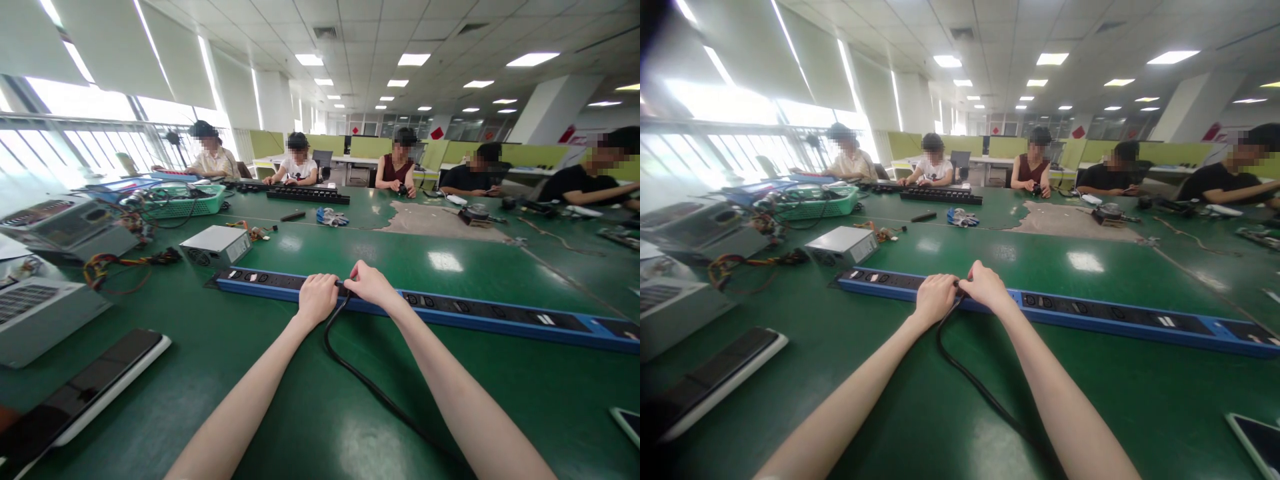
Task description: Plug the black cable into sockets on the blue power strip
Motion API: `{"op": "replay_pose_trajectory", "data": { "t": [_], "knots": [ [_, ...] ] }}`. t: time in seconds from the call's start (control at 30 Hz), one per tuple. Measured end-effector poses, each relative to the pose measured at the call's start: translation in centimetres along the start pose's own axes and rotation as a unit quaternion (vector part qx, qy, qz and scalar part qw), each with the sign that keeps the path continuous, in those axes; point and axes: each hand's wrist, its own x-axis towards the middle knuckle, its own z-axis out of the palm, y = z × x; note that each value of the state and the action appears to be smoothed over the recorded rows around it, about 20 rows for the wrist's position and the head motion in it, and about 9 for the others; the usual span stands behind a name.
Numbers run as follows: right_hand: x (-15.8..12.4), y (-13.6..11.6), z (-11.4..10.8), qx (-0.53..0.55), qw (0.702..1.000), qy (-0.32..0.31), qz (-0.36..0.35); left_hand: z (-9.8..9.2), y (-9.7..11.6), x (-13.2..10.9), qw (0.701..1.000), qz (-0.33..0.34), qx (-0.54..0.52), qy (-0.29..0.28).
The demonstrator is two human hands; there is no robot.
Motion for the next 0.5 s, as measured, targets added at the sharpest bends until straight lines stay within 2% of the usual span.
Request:
{"op": "replay_pose_trajectory", "data": {
  "t": [0.13,0.33,0.5],
  "knots": [
    [-0.1,0.2,-0.4,-0.015,1.0,-0.014,-0.009,-0.1,-0.1,-0.1,1.0,-0.002,-0.005,-0.001],
    [-0.3,-0.9,-0.1,-0.066,0.997,-0.015,-0.043,-0.2,-0.5,-0.1,1.0,-0.001,-0.003,0.002],
    [-0.4,-1.4,0.4,-0.098,0.994,-0.026,-0.032,-0.1,-0.7,-0.2,1.0,-0.001,-0.005,0.003]
  ]
}}
